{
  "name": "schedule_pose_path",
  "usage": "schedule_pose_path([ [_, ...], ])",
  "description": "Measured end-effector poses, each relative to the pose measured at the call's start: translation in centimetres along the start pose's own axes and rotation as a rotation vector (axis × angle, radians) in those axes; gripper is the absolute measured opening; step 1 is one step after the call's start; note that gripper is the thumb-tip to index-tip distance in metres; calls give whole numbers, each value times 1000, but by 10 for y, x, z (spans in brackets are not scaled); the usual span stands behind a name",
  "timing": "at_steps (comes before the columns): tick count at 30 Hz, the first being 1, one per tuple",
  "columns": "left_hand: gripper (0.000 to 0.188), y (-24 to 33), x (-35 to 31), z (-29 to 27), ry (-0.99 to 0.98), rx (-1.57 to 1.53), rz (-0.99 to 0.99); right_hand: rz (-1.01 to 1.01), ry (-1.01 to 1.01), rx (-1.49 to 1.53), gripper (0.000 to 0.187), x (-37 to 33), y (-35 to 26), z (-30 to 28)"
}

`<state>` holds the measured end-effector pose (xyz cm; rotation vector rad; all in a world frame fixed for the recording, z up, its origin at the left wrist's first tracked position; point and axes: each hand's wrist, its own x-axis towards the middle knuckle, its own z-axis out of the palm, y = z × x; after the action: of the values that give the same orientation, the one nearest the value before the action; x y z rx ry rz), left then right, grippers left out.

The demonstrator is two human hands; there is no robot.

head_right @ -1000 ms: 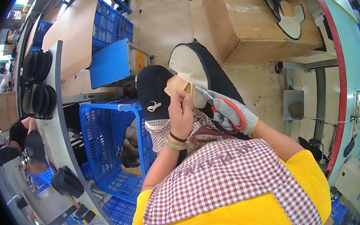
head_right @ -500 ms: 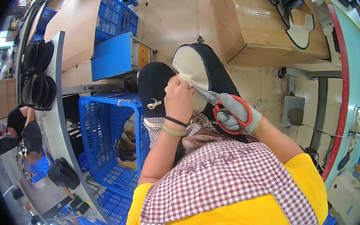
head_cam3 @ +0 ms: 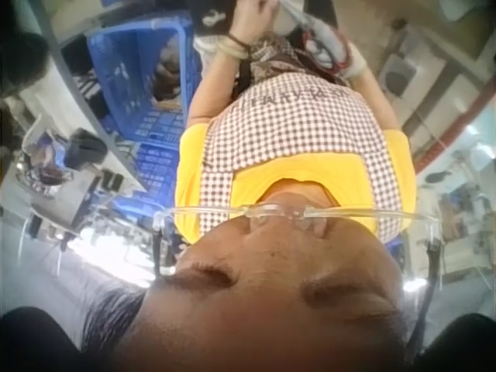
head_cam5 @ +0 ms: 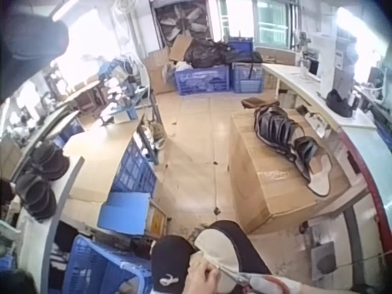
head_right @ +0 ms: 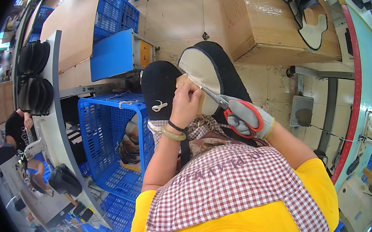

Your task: Trimming the excess edges of a shoe insole or outsole using scissors.

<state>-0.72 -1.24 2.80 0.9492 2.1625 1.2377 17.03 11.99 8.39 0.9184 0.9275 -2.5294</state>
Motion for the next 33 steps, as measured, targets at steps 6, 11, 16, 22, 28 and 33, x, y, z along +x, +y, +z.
schedule_pose_path([
  [6,10,3,-12,11,45,-74,-82,5,10,-126,58,2,-4,-7],
  [11,10,1,-16,20,107,-113,-81,14,33,-184,57,5,-12,1],
  [16,8,8,-19,18,74,-101,-33,39,96,-210,54,6,-13,7],
  [22,8,2,-21,14,6,-168,1,33,130,-245,49,10,-15,17],
  [28,9,-1,-22,8,-131,-210,114,10,180,-243,33,22,-10,15],
  [33,9,-11,-20,3,-197,-287,231,33,192,-193,37,25,-14,22],
])
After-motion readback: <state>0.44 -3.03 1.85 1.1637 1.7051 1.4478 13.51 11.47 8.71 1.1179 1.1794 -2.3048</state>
